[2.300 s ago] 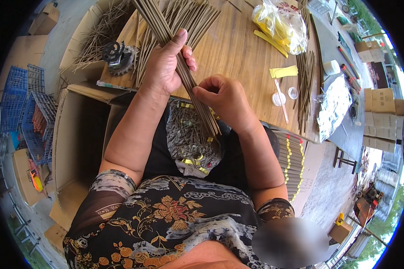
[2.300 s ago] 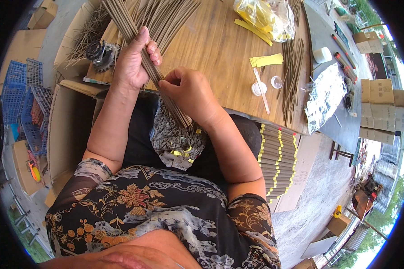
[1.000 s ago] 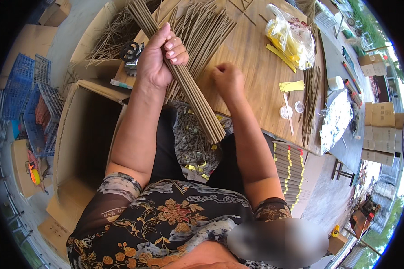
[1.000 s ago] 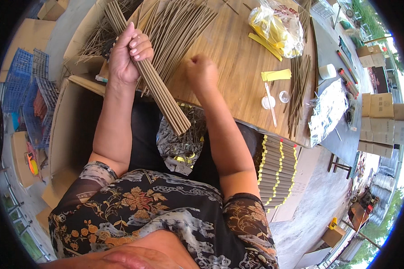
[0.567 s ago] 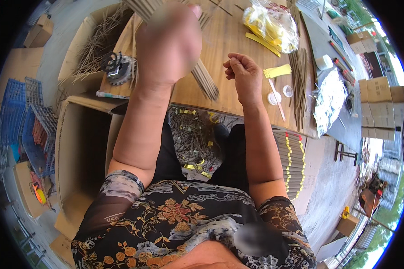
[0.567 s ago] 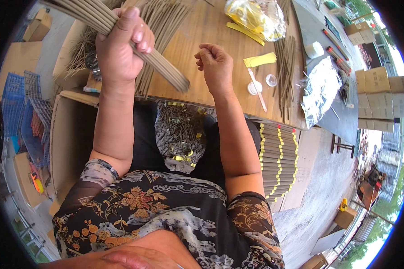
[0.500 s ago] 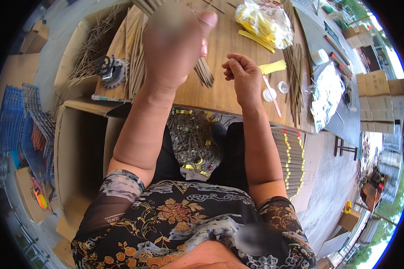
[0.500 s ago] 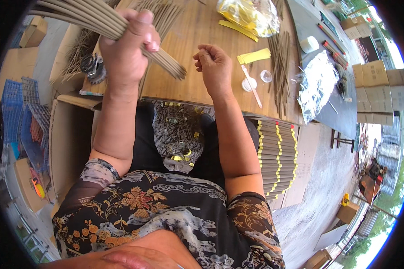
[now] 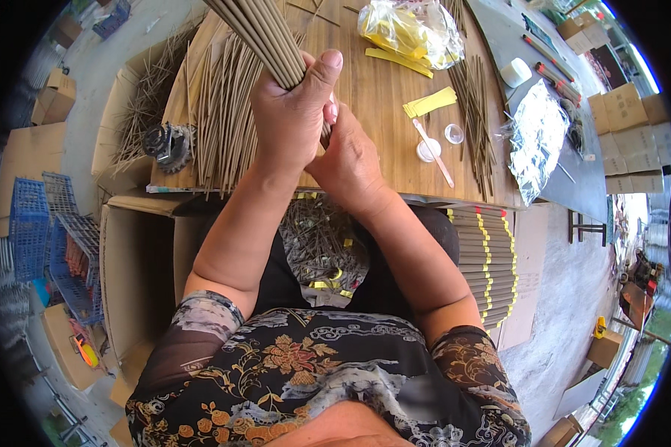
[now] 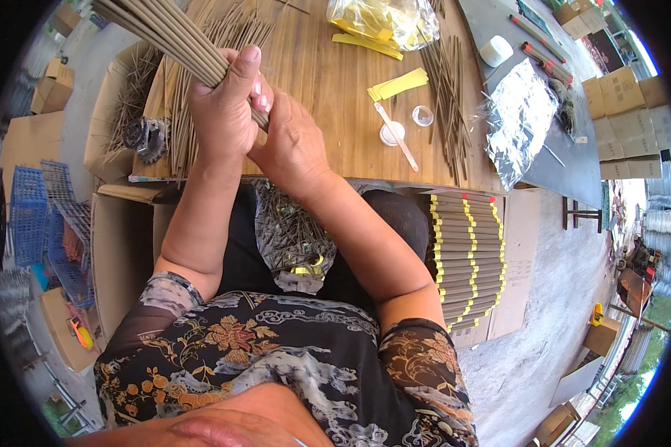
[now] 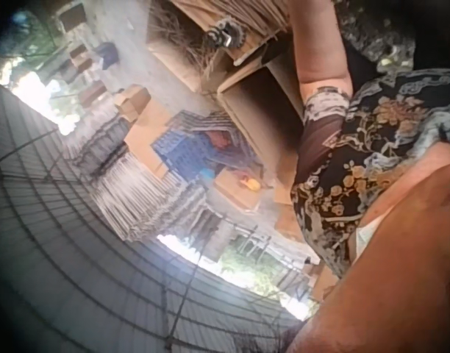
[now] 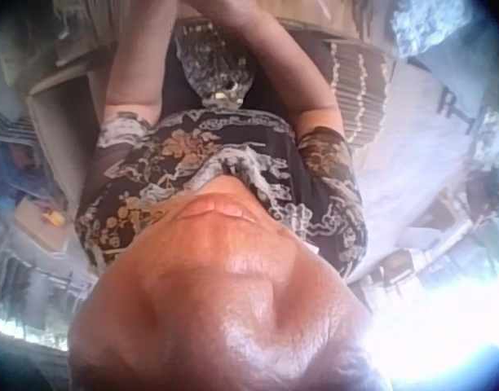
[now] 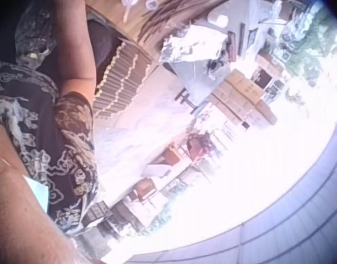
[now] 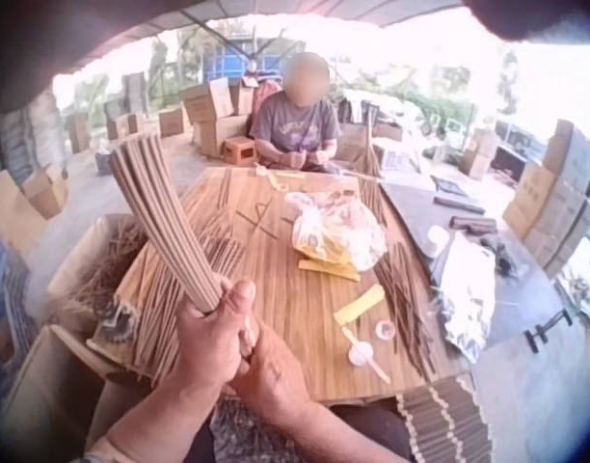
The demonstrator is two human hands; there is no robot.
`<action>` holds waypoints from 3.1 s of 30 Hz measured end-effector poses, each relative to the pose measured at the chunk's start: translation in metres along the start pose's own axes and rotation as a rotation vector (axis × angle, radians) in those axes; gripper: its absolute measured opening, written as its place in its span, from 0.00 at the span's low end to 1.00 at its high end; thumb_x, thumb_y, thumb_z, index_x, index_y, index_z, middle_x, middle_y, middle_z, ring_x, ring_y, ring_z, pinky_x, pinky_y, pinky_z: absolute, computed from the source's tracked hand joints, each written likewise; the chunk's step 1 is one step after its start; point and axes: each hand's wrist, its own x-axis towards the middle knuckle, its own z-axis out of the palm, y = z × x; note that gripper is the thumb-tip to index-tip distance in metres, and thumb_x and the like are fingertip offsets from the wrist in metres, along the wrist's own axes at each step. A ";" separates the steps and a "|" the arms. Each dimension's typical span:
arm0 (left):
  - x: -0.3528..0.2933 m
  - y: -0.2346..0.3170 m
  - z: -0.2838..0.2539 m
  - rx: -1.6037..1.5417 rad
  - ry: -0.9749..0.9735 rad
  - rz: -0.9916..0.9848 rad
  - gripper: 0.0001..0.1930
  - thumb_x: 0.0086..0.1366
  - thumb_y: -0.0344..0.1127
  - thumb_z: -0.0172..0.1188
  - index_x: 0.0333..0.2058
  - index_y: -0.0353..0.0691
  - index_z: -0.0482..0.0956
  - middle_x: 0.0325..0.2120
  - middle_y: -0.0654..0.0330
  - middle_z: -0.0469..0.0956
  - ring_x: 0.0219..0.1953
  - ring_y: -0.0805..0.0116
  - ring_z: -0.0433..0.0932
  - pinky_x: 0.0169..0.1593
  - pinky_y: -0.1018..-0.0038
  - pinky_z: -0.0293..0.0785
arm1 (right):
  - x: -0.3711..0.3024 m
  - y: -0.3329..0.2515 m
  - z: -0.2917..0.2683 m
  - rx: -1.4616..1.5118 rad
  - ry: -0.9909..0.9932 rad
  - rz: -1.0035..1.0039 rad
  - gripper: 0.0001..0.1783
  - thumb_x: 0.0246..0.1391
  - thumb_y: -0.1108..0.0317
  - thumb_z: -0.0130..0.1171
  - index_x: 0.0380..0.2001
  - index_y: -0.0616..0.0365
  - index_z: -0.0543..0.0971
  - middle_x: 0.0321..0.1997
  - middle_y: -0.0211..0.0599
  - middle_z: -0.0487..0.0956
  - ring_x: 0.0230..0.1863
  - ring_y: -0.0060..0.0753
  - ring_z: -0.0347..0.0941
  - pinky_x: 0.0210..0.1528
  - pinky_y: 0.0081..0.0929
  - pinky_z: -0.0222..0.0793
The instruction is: The person gathers thin wooden sticks from a cardboard box, aligns them into a bundle, and secures the bundle with a yellow paper band. The person repeats this process multiple times, placing finished bundles on a nearby surface.
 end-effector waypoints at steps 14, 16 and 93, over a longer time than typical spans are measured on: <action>0.022 0.004 -0.057 -0.268 0.083 -0.504 0.15 0.57 0.43 0.57 0.17 0.47 0.63 0.10 0.70 0.63 0.11 0.79 0.61 0.16 0.82 0.58 | -0.013 -0.003 0.018 0.356 -0.492 0.383 0.14 0.52 0.63 0.51 0.18 0.57 0.65 0.11 0.26 0.64 0.09 0.16 0.57 0.10 0.18 0.52; 0.026 0.004 -0.065 -0.425 -0.045 -0.536 0.15 0.58 0.43 0.55 0.17 0.46 0.63 0.10 0.69 0.63 0.11 0.80 0.62 0.16 0.83 0.59 | -0.009 -0.009 0.007 0.602 -0.659 0.538 0.13 0.52 0.62 0.52 0.20 0.59 0.67 0.11 0.26 0.64 0.10 0.16 0.58 0.11 0.19 0.53; -0.009 -0.001 -0.069 -0.371 0.154 -0.421 0.14 0.57 0.43 0.56 0.19 0.45 0.66 0.14 0.65 0.67 0.16 0.74 0.65 0.23 0.78 0.64 | -0.016 -0.009 0.032 -0.099 -0.317 0.239 0.13 0.44 0.66 0.54 0.27 0.66 0.68 0.22 0.57 0.71 0.28 0.58 0.69 0.30 0.41 0.66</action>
